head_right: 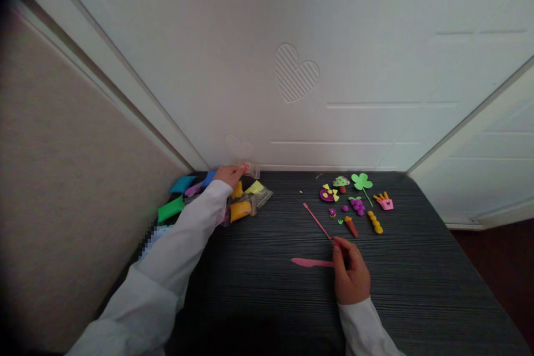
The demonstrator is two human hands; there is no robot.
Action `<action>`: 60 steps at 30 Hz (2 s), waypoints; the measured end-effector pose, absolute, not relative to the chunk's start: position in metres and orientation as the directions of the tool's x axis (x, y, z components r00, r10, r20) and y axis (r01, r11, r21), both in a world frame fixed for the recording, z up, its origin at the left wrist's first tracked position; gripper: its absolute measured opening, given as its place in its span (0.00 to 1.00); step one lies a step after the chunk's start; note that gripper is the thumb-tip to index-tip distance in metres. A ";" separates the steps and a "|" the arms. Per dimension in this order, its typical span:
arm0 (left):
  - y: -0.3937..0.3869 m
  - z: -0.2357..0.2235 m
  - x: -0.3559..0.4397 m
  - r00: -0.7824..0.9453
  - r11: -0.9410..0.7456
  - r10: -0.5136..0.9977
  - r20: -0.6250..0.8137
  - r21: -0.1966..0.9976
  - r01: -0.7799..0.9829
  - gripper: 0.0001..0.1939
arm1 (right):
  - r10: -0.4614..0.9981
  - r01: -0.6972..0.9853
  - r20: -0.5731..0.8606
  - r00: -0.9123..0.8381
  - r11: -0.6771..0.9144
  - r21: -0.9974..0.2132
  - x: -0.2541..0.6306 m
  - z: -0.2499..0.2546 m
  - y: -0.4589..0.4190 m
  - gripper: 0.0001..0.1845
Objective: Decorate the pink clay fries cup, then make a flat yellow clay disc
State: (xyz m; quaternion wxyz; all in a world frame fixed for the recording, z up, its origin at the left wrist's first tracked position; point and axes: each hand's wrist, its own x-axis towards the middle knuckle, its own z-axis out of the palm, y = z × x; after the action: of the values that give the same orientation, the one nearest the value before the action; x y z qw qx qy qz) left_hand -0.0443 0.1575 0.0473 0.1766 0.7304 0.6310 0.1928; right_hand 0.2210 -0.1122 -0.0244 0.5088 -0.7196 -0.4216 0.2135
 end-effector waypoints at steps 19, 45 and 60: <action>0.064 0.042 0.002 0.433 -0.432 0.901 0.017 -0.037 0.901 0.23 | 0.842 0.429 0.161 0.516 -0.091 -0.899 0.218 -0.016 -0.111 0.14; 0.053 0.000 -0.013 0.384 -0.459 0.838 0.388 0.119 0.881 0.15 | 0.777 0.416 0.175 0.604 -0.120 -0.901 0.228 -0.009 -0.109 0.15; 0.051 0.004 -0.016 0.310 -0.500 0.777 0.548 0.236 0.833 0.15 | 0.553 0.602 0.267 0.790 -0.611 -0.514 0.375 -0.013 -0.045 0.25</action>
State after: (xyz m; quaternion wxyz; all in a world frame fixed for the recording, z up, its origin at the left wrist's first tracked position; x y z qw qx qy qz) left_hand -0.0159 0.0512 0.0040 -0.0455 0.8082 0.4981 0.3110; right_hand 0.3747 -0.0454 -0.0130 0.3013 -0.8967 -0.3218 -0.0408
